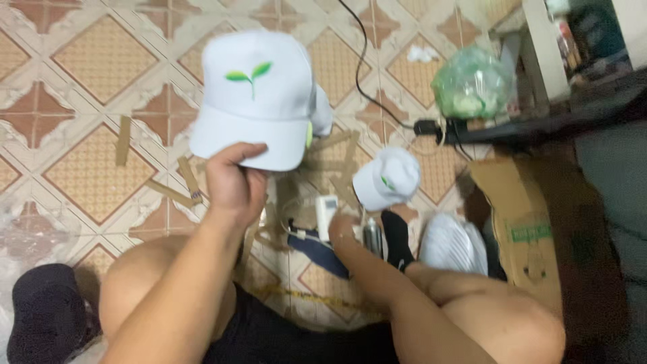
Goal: The person cleans white baseball caps by stuffing them with a plush toy, wiping the exterior with a cloth, spraying them with a can, and drying them with a hair dryer. The person handles multiple caps one at a time and places them on the floor after each cycle.
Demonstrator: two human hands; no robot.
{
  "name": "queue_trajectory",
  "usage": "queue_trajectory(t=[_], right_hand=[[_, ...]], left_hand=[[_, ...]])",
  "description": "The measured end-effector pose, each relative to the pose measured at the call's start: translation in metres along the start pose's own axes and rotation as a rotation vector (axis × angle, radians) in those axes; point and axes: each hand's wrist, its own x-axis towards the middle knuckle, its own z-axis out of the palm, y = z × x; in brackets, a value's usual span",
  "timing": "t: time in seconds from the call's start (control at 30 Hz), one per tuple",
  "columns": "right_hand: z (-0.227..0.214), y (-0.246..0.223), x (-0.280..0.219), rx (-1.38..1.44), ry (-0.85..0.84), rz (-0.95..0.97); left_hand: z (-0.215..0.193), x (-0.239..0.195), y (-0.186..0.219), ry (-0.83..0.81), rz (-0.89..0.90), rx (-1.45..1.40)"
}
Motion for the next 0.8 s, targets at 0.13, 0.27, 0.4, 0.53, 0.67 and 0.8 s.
queue_trajectory(t=[0.13, 0.27, 0.4, 0.53, 0.67, 0.8], right_hand=[[0.003, 0.016, -0.001, 0.330, 0.009, 0.089], [-0.017, 0.077, -0.046, 0.753, 0.142, -0.083], [-0.073, 0.152, -0.103, 1.342, 0.153, -0.060], [-0.121, 0.215, -0.184, 1.669, 0.331, 0.049], [-0.153, 0.252, -0.258, 1.872, 0.743, -0.070], [-0.175, 0.260, -0.295, 2.149, 0.935, -0.457]], left_hand=[[0.003, 0.011, 0.004, -0.005, 0.060, -0.034], [0.002, 0.012, 0.002, -0.016, 0.045, -0.050], [0.002, 0.012, -0.002, -0.082, 0.087, -0.025], [0.001, 0.006, -0.011, -0.128, 0.102, 0.006], [0.007, -0.005, -0.022, -0.161, 0.107, 0.058], [0.018, -0.015, -0.037, -0.160, 0.038, 0.107]])
